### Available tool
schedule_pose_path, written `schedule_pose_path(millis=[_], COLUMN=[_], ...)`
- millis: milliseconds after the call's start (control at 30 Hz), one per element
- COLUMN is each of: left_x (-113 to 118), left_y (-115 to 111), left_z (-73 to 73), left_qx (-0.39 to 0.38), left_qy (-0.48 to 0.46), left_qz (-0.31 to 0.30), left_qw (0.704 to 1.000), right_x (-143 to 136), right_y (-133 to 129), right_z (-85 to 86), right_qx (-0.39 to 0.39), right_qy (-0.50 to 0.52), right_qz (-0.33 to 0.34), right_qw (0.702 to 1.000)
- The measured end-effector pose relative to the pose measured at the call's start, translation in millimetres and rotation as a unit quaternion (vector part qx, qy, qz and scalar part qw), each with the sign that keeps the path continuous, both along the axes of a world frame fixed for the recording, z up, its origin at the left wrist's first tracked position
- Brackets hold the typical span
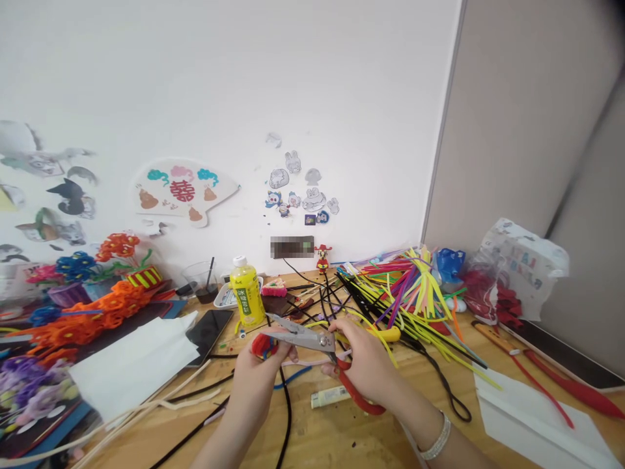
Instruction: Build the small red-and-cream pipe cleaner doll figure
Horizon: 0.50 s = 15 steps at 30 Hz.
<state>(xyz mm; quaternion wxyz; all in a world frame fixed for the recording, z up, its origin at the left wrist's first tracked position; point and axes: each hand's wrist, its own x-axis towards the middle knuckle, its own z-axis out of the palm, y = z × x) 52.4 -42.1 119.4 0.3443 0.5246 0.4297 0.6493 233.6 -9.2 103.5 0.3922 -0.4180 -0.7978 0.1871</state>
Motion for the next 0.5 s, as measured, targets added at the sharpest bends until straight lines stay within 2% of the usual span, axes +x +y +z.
schedule_pose_path(millis=[333,433,500], left_x=[-0.1,2.0,4.4], left_y=[-0.6,-3.0,-5.4], left_z=[2.1,4.2,6.7], left_qx=[-0.021,-0.036,-0.047], left_qy=[-0.027,-0.066,-0.116], left_qz=[0.021,-0.001,-0.03], left_qw=[0.999,0.997,0.992], right_x=[-1.4,0.3,7.9], right_y=[1.3,4.6,12.2], right_z=[-1.4,-0.3,2.2], right_qx=[-0.026,-0.015,-0.004], right_qy=[0.012,0.021,0.028], right_qz=[-0.001,-0.016,-0.059], right_qw=[1.0,1.0,0.998])
